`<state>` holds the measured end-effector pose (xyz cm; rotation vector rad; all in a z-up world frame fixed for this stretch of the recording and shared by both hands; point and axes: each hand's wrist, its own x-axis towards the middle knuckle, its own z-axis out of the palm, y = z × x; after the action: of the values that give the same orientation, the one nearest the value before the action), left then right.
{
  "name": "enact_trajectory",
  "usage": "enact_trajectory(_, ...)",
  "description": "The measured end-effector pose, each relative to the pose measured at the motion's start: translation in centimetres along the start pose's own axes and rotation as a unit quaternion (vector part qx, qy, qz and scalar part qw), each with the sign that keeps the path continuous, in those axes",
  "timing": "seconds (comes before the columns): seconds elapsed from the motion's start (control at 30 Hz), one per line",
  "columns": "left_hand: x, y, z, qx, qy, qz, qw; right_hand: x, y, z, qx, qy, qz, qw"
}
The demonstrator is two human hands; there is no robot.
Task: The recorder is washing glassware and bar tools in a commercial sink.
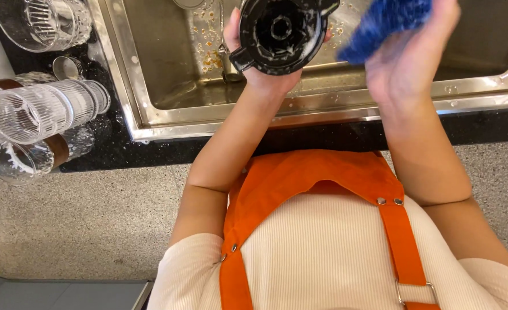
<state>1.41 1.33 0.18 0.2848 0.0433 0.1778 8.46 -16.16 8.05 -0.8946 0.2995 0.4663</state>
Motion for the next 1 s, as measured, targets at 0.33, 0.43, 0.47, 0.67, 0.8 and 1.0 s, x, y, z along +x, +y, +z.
enact_trajectory(0.33, 0.1, -2.6, -2.0, -0.009, 0.164, 0.068, 0.984, -1.3, 1.2, 2.4, -0.624, -0.164, -0.52, 0.56)
enact_trajectory(0.43, 0.3, -2.3, -1.5, -0.044, 0.181, -0.048, 0.981, -1.1, 1.8, 2.3, -0.622, -0.198, -0.433, 0.621)
enact_trajectory(0.47, 0.7, -2.0, -1.8, -0.04, 0.164, -0.068, 0.983, -0.9, 1.3, 2.8, -0.635, -0.262, -0.454, 0.567)
enact_trajectory(0.67, 1.3, -0.3, -0.9, -0.005, 0.143, -0.168, 0.975, 0.0, -2.7, 3.2, -0.663, -0.441, -0.451, 0.403)
enact_trajectory(0.8, 1.5, -0.2, -0.8, 0.044, 0.177, -0.278, 0.943, -0.6, -5.8, 3.8, -0.726, -0.477, -0.446, 0.214)
enact_trajectory(1.0, 2.1, -1.7, -2.0, 0.136, 0.251, -0.299, 0.91, 1.8, -6.7, 1.0, -0.815, -0.386, -0.384, 0.2)
